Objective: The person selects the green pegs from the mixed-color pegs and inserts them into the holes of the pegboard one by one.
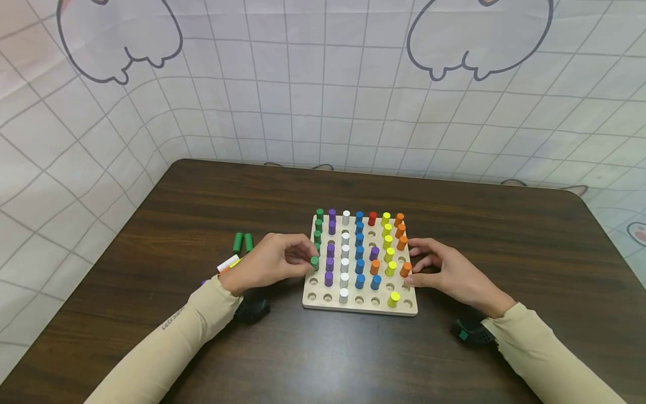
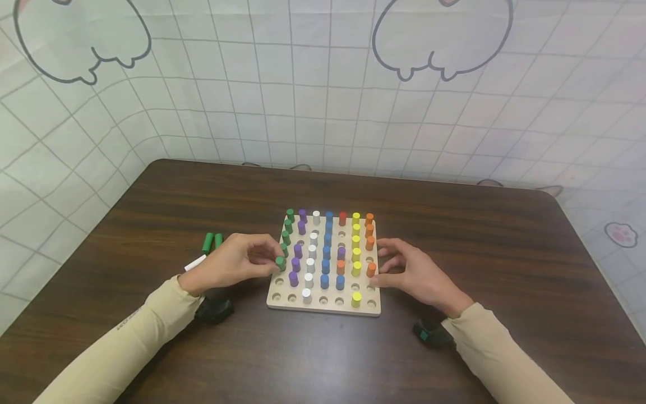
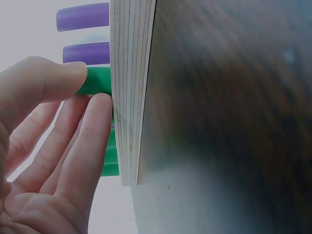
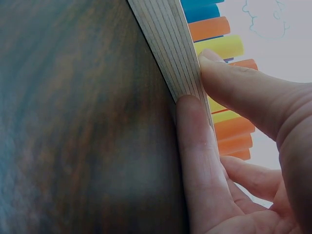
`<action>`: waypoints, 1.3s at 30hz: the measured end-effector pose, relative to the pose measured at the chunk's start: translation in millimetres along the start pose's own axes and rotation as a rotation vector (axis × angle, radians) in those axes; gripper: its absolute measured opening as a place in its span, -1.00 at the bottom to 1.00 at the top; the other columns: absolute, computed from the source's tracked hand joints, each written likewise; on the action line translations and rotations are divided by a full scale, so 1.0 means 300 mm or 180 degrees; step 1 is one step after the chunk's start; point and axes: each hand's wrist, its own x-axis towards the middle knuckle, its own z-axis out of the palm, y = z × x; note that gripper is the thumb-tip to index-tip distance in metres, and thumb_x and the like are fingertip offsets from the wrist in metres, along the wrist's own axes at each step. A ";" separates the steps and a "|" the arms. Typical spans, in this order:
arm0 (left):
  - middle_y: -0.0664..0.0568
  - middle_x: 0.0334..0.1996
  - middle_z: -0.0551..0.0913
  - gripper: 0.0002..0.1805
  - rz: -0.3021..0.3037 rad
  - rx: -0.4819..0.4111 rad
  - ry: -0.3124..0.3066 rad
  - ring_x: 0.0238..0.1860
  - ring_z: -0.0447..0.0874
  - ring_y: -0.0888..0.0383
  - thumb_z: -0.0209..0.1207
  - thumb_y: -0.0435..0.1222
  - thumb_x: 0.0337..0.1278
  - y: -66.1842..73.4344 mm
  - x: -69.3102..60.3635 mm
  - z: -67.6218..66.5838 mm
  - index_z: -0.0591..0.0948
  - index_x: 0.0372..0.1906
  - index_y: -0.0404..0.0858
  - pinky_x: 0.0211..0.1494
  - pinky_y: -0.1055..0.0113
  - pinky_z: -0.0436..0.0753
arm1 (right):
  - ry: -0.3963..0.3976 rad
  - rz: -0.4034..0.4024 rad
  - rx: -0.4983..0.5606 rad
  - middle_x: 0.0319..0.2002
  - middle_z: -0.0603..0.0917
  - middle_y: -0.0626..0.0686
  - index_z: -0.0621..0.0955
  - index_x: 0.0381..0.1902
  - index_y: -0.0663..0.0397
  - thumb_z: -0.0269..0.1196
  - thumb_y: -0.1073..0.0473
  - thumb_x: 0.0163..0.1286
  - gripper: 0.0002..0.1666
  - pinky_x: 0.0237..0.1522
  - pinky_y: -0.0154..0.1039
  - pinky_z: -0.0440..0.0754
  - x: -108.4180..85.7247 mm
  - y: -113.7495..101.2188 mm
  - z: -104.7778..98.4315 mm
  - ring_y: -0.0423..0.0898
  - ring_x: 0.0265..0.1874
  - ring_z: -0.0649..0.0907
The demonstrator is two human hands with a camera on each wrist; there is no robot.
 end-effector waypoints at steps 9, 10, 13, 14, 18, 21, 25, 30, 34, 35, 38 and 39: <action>0.01 -0.11 0.79 -0.76 0.0016 -0.0056 -0.0029 -0.09 0.78 0.20 0.40 -0.40 0.17 0.004 0.003 -0.012 0.70 -0.07 -0.18 0.03 0.42 0.77 | 0.0019 -0.0017 -0.0018 0.27 0.59 0.16 0.31 0.53 0.10 0.52 -0.12 0.24 0.04 -0.04 -0.40 0.61 -0.005 -0.013 -0.005 -0.11 -0.02 0.70; 0.01 -0.11 0.79 -0.76 0.0003 -0.0054 -0.0036 -0.09 0.78 0.20 0.41 -0.39 0.17 0.004 0.003 -0.015 0.70 -0.07 -0.18 0.03 0.42 0.77 | 0.0020 -0.0018 -0.0022 0.27 0.59 0.15 0.31 0.53 0.10 0.51 -0.12 0.24 0.04 -0.04 -0.40 0.61 -0.005 -0.013 -0.005 -0.11 -0.02 0.69; 0.05 -0.11 0.80 -0.76 -0.0040 0.0013 -0.0021 -0.09 0.79 0.21 0.42 -0.37 0.17 0.007 0.001 -0.030 0.70 -0.07 -0.15 0.03 0.42 0.77 | 0.0022 -0.0013 -0.0036 0.26 0.59 0.14 0.32 0.53 0.07 0.52 -0.13 0.24 0.03 -0.03 -0.41 0.61 -0.004 -0.015 -0.006 -0.11 -0.02 0.69; 0.06 -0.11 0.80 -0.76 -0.0051 0.0042 -0.0011 -0.10 0.79 0.21 0.43 -0.37 0.18 0.008 0.000 -0.036 0.70 -0.07 -0.14 0.03 0.42 0.77 | 0.0021 -0.0025 -0.0049 0.27 0.59 0.14 0.32 0.52 0.08 0.51 -0.13 0.25 0.03 -0.03 -0.40 0.61 -0.004 -0.016 -0.007 -0.10 -0.02 0.69; 0.10 -0.14 0.80 -0.76 -0.0049 0.0137 0.0069 -0.12 0.78 0.23 0.44 -0.32 0.18 0.016 -0.005 -0.065 0.70 -0.07 -0.12 0.03 0.38 0.78 | 0.0020 -0.0042 -0.0083 0.27 0.59 0.15 0.32 0.52 0.08 0.51 -0.14 0.25 0.02 -0.02 -0.39 0.61 0.002 -0.016 -0.010 -0.10 -0.01 0.69; 0.13 -0.15 0.79 -0.76 -0.0043 0.0163 0.0147 -0.11 0.78 0.24 0.45 -0.28 0.19 0.024 -0.013 -0.096 0.70 -0.06 -0.11 0.05 0.36 0.77 | 0.0020 -0.0023 -0.0083 0.26 0.59 0.14 0.32 0.52 0.08 0.52 -0.14 0.23 0.03 -0.01 -0.38 0.62 0.005 -0.013 -0.008 -0.10 -0.01 0.69; 0.16 -0.14 0.79 -0.75 -0.0068 0.0197 0.0257 -0.11 0.77 0.26 0.43 -0.23 0.22 0.020 -0.027 -0.154 0.70 -0.03 -0.12 0.05 0.36 0.77 | 0.0024 0.0002 -0.0069 0.26 0.60 0.14 0.32 0.52 0.08 0.52 -0.15 0.23 0.04 0.01 -0.36 0.62 0.005 -0.008 -0.005 -0.09 -0.01 0.69; 0.15 -0.10 0.77 -0.72 -0.0217 0.0323 0.0428 -0.07 0.77 0.23 0.41 -0.17 0.25 0.001 -0.051 -0.231 0.67 0.02 -0.08 0.06 0.39 0.74 | 0.0017 -0.0015 -0.0043 0.26 0.59 0.15 0.32 0.52 0.10 0.52 -0.13 0.24 0.03 0.00 -0.37 0.61 0.004 -0.005 -0.005 -0.10 -0.01 0.69; 0.13 -0.08 0.76 -0.71 -0.0414 0.0404 0.0560 -0.06 0.76 0.20 0.40 -0.11 0.26 -0.020 -0.075 -0.278 0.66 0.02 -0.02 0.06 0.45 0.72 | 0.0010 0.0003 -0.0027 0.26 0.59 0.14 0.31 0.53 0.08 0.52 -0.14 0.24 0.04 -0.01 -0.38 0.60 0.004 0.001 -0.001 -0.10 -0.01 0.69; 0.11 -0.07 0.76 -0.71 -0.0440 0.0407 0.0588 -0.06 0.76 0.20 0.40 -0.10 0.27 -0.026 -0.080 -0.288 0.66 0.03 -0.02 0.05 0.46 0.72 | 0.0015 0.0017 -0.0021 0.26 0.59 0.13 0.32 0.53 0.07 0.52 -0.14 0.23 0.04 -0.01 -0.38 0.60 0.004 0.001 0.000 -0.10 -0.01 0.69; 0.11 -0.07 0.77 -0.70 -0.0514 0.0411 0.0669 -0.06 0.77 0.18 0.39 -0.05 0.28 -0.043 -0.097 -0.313 0.66 0.03 -0.02 0.03 0.47 0.70 | 0.0001 0.0000 -0.0019 0.27 0.59 0.15 0.31 0.53 0.09 0.51 -0.14 0.24 0.04 -0.01 -0.38 0.60 0.005 0.002 0.000 -0.11 -0.02 0.69; 0.10 -0.07 0.77 -0.70 -0.0535 0.0411 0.0692 -0.06 0.77 0.18 0.38 -0.04 0.28 -0.048 -0.102 -0.319 0.67 0.03 -0.02 0.03 0.47 0.70 | 0.0004 0.0003 -0.0006 0.27 0.59 0.15 0.31 0.53 0.08 0.51 -0.14 0.24 0.04 -0.02 -0.38 0.60 0.005 0.002 0.000 -0.11 -0.02 0.68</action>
